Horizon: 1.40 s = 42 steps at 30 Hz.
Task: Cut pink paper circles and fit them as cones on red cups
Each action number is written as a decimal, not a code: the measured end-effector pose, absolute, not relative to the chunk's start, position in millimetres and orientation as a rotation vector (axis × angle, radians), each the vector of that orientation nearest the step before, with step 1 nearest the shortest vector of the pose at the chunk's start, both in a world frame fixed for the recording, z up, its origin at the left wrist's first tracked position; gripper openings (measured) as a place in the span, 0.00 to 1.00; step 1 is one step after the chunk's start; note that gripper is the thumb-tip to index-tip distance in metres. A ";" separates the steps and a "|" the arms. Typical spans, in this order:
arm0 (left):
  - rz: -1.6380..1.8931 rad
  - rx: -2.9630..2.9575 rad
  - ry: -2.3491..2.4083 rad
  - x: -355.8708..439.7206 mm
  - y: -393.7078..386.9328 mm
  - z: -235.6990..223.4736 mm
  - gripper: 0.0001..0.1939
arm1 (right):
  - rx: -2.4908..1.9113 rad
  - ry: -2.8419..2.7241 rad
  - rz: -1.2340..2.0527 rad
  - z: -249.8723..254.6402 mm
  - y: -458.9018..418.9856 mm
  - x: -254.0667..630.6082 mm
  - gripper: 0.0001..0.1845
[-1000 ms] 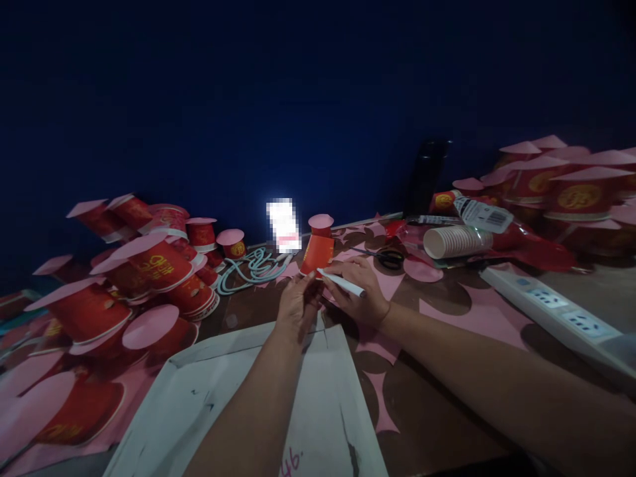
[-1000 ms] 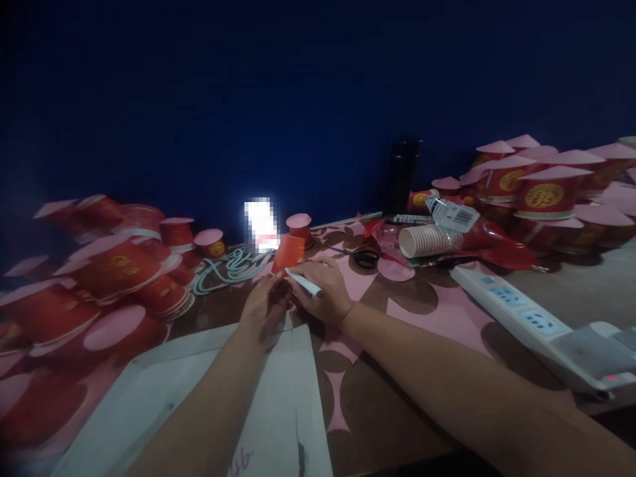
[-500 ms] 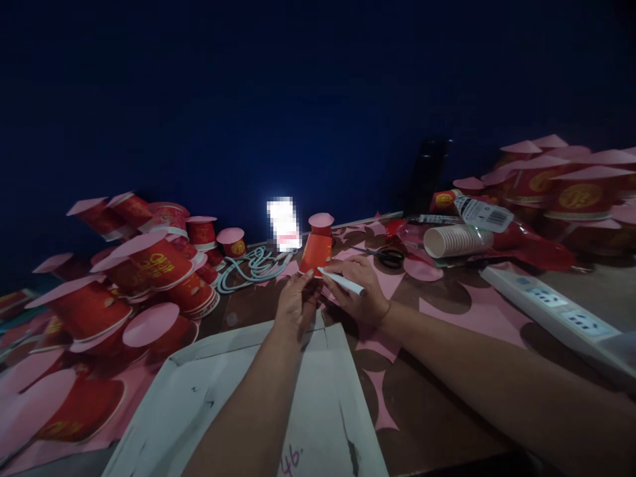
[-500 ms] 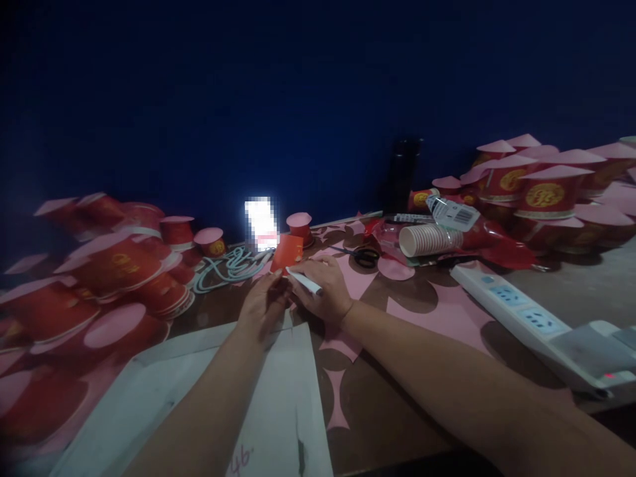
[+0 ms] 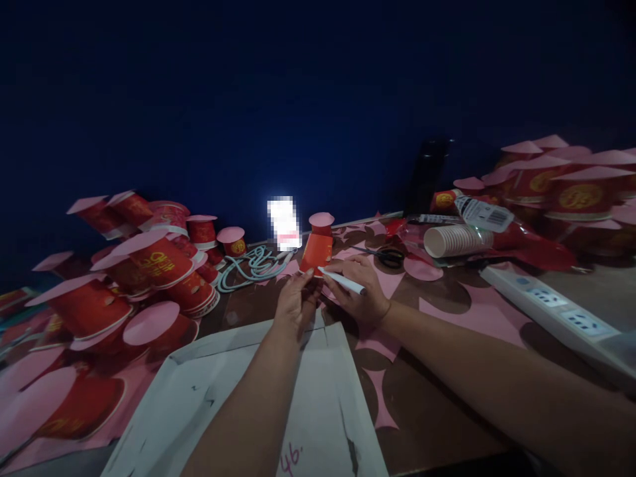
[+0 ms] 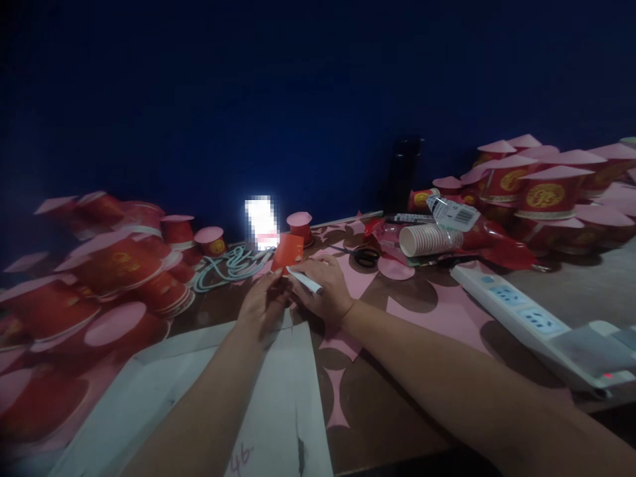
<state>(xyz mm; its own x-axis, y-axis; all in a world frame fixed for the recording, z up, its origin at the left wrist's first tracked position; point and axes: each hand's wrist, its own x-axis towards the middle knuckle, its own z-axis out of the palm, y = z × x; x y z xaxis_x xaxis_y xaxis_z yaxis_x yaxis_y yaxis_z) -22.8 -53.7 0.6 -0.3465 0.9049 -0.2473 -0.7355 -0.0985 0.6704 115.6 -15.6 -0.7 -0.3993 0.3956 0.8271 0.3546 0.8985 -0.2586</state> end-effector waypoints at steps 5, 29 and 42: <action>1.711 0.252 0.877 -22.5 -53.4 2.7 0.06 | -0.541 -2.018 0.060 -1.0 -15.6 115.9 0.09; 1.740 0.199 0.885 -24.4 -53.7 4.7 0.05 | -0.555 -2.024 0.043 -2.6 -14.4 115.8 0.09; 1.722 0.212 0.892 -24.6 -53.3 5.2 0.04 | -0.550 -2.019 0.015 -2.2 -14.4 115.5 0.09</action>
<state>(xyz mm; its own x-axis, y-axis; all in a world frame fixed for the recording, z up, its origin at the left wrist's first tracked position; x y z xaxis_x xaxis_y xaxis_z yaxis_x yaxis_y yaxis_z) -24.6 -53.3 5.2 -0.3549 0.8877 -0.2934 -0.7517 -0.0844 0.6541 115.5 -14.4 -2.2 -0.3948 0.3867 0.8334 0.3739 0.8962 -0.2387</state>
